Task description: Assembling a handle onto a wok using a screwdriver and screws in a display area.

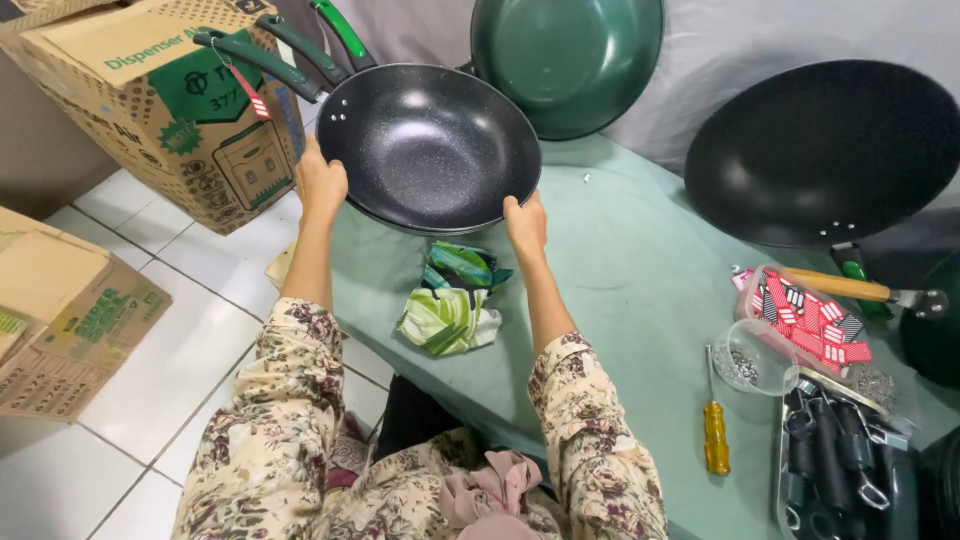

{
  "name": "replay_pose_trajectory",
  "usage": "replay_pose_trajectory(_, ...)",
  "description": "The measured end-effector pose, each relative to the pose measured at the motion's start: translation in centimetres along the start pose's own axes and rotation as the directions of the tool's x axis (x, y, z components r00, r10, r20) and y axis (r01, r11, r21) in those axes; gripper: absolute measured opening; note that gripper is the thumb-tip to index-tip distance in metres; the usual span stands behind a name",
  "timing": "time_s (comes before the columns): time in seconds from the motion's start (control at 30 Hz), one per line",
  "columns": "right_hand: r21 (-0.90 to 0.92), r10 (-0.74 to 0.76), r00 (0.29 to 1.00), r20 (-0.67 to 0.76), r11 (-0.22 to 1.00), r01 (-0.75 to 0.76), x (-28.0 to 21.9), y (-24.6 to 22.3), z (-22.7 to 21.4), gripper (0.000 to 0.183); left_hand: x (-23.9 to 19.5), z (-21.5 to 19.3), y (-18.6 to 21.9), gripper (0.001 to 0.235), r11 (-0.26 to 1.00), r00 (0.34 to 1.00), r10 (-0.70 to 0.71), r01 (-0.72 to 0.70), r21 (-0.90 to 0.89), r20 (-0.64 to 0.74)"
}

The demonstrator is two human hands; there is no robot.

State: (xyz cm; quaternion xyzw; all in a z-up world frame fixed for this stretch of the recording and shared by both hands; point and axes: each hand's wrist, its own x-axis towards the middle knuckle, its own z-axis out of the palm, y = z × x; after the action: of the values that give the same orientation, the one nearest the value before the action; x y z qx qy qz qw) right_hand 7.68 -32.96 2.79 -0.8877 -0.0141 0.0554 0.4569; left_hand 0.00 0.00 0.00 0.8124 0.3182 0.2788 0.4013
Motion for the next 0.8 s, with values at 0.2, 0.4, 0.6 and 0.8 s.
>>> replay_pose_trajectory(0.2,0.039,-0.077,0.997,0.007,0.996,0.077,-1.9,-1.0,-1.9,0.086,-2.9,-1.1,2.7,0.064,0.978,0.975,0.164,-0.141,0.156,-0.151)
replay_pose_trajectory(0.4,0.133,-0.212,0.966,-0.149,0.963,0.232,3.1,9.9,-3.9,0.076,-9.6,2.4,9.2,0.046,0.750,0.629,0.636,-0.640,0.167,-0.448)
replay_pose_trajectory(0.6,0.178,-0.205,0.933,-0.295,0.948,0.265,-1.9,16.3,-14.8,0.042,-20.2,10.1,17.6,0.044,0.620,0.656,0.702,-0.754,-0.217,-0.277)
replay_pose_trajectory(0.8,0.020,-0.206,0.824,-0.528,0.967,0.255,-9.5,25.0,-28.5,0.032,-32.5,21.0,23.2,0.038,0.567,0.480,0.804,-0.439,-0.697,0.352)
